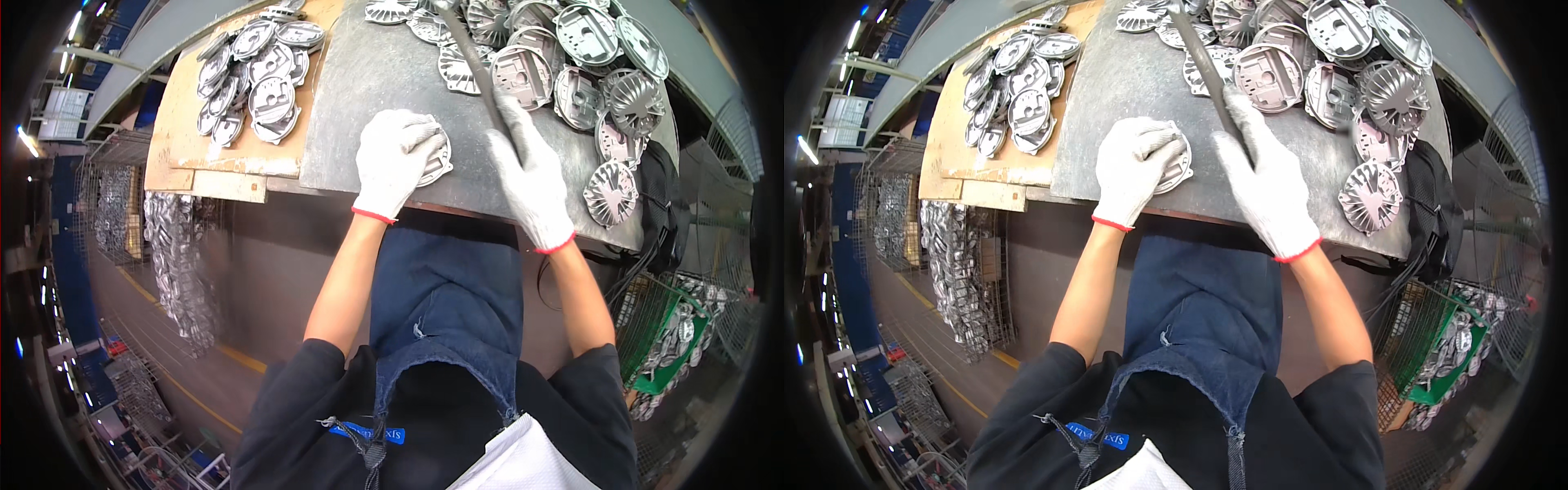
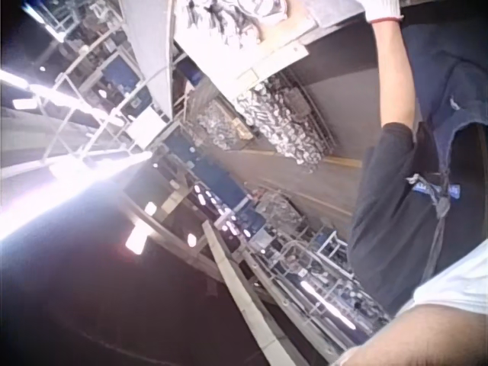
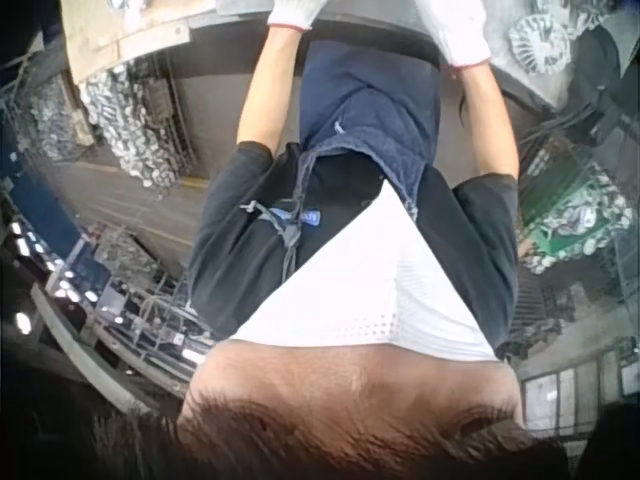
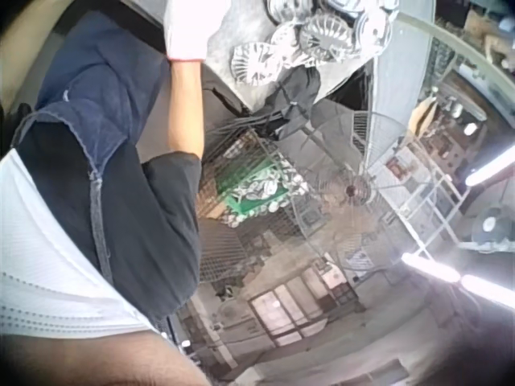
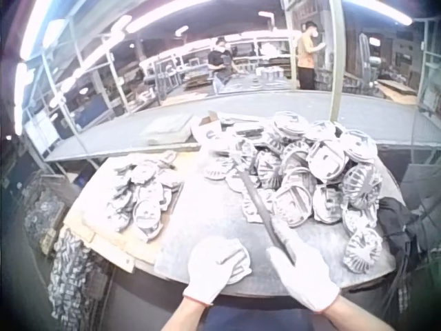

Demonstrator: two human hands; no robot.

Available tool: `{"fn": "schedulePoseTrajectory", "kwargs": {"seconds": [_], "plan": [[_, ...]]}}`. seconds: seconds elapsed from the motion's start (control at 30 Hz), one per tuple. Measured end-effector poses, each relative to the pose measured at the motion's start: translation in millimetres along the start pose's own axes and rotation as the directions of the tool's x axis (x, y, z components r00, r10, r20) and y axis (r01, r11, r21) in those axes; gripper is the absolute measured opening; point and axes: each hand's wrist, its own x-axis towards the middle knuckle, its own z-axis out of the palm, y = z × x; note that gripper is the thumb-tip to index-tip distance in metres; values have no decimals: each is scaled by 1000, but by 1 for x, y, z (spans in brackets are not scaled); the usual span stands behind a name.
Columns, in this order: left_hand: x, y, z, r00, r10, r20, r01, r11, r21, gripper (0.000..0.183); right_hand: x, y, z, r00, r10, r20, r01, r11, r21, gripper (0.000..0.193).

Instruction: The person files metal parts with a metal file and stacks the processed parts on a board by hand.

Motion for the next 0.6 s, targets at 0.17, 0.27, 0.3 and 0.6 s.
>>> {"fn": "schedulePoseTrajectory", "kwargs": {"seconds": [0.17, 0.27, 0.3, 0.6], "plan": [[-1, -2, -1, 999, -14, 42, 14, 1000, -4, 20, -31, -25, -10, 992, -115, 50, 121, 984, -134, 62], [0, -4, 0, 1000, 6, 1, -6, 999, 33, 13, -42, -26, -5, 944, 124, 305, 0, 926, -377, 63], [0, -5, 0, 1000, 8, 24, -10, 997, 71, 13, -44, -26, -5, 937, 117, 329, 22, 921, -390, 63], [-2, -7, 2, 1000, -4, 26, 4, 1000, 21, 18, -54, -26, -5, 986, 30, 166, 29, 939, -342, 64]]}}
